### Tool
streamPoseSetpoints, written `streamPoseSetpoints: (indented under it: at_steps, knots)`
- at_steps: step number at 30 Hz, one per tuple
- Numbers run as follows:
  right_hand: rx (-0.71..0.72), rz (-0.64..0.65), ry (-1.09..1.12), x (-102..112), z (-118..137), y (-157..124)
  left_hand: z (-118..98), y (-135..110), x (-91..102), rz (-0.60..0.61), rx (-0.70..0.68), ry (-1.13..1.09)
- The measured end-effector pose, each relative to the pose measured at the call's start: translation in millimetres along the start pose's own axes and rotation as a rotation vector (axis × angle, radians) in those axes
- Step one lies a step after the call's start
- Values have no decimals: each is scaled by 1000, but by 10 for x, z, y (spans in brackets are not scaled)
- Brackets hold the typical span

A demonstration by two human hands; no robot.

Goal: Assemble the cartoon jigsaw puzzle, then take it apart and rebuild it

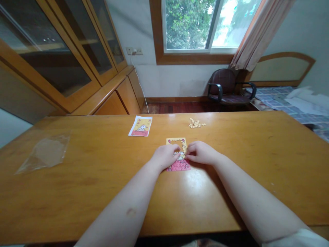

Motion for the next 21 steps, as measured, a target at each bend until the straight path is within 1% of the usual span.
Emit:
streamPoseSetpoints:
  at_steps: [7,15,21]
  knots:
    - [33,-25,-11,4,13,13,29,24,-3,-2,17,-3]
    - [34,-61,-36,13,18,19,38,20,52,-4,66,-10]
    - [42,-72,-52,7,25,30,69,31,26,-17,76,-13]
Point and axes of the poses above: each hand's wrist, its own y-axis towards the middle knuckle, its own x-axis out of the back of the hand, z = x × y, the point moved 7 cm from there along y, towards the middle knuckle, and after that the axes turned 10 degrees about y, right-handed, at the moved point
